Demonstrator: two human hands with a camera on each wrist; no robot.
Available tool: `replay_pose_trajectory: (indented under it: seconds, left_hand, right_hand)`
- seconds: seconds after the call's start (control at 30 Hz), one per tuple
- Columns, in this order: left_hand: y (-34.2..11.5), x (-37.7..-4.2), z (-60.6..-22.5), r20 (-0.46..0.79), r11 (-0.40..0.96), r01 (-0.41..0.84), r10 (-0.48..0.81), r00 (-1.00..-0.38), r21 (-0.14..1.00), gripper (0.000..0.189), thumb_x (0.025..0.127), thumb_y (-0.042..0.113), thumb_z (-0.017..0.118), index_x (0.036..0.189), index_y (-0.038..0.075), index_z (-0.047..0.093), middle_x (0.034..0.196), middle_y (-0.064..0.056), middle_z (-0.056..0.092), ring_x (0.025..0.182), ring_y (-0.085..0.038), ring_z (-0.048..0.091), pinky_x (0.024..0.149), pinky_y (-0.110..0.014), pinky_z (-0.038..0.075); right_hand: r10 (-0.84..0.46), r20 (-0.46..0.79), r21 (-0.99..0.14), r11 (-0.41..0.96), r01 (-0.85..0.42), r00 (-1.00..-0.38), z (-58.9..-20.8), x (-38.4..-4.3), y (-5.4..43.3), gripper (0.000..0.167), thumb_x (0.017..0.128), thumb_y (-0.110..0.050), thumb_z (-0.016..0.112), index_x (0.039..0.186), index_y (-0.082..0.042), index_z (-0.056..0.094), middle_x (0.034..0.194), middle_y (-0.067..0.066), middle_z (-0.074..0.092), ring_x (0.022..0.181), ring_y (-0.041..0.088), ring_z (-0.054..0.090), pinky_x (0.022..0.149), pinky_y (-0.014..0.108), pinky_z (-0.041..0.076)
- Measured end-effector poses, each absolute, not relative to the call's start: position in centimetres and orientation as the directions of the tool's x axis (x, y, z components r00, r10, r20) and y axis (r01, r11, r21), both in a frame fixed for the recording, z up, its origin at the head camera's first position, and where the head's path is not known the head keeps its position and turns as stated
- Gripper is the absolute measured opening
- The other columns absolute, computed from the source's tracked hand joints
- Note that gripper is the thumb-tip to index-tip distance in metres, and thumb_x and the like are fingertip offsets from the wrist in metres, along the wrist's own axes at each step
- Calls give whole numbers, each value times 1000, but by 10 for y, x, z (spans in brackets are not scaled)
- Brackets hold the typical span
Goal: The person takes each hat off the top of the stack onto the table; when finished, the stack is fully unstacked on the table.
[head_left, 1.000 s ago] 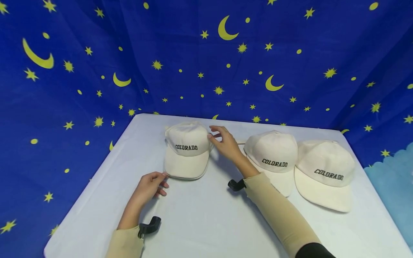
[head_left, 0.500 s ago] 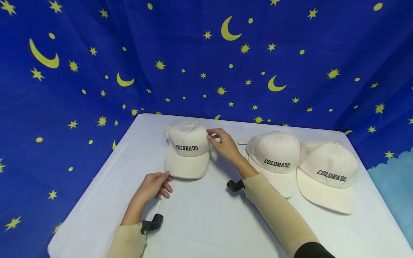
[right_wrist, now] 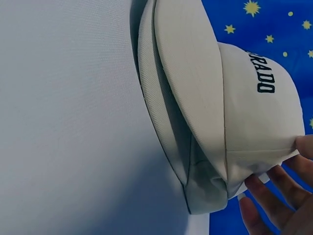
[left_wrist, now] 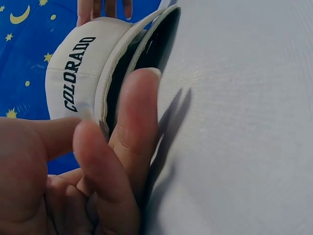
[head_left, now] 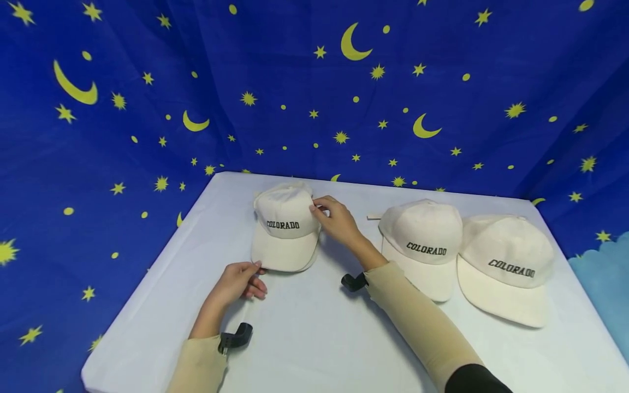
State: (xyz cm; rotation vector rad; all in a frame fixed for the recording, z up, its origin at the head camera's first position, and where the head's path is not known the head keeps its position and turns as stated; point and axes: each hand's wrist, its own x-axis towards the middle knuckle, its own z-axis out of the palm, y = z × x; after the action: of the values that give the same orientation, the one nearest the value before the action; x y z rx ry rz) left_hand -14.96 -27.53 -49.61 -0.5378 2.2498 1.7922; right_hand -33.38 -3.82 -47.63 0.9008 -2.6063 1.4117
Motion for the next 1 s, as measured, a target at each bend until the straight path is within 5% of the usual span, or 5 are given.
replay_pose_trajectory:
  seconds: [0.73, 1.0]
  left_hand:
    - [-296, -146, -493, -413, 180, -424, -100, -905, 887, 45, 112, 29, 41, 112, -13, 57, 72, -8, 71, 61, -16, 71, 52, -21, 53]
    - [-297, -142, -494, -395, 141, -421, -180, -901, 896, 44, 110, 33, 47, 111, -9, 60, 71, -5, 70, 60, -15, 71, 52, -20, 52]
  right_hand:
    - [-443, 300, -775, 402, -487, -845, -469, -326, -56, 29, 101, -32, 67, 117, -10, 75, 120, 4, 72, 106, 26, 71, 84, 38, 59]
    - [-438, 308, -778, 394, -489, -845, -467, -324, -58, 28, 101, -31, 68, 117, -10, 76, 120, 5, 72, 104, 25, 72, 82, 36, 59]
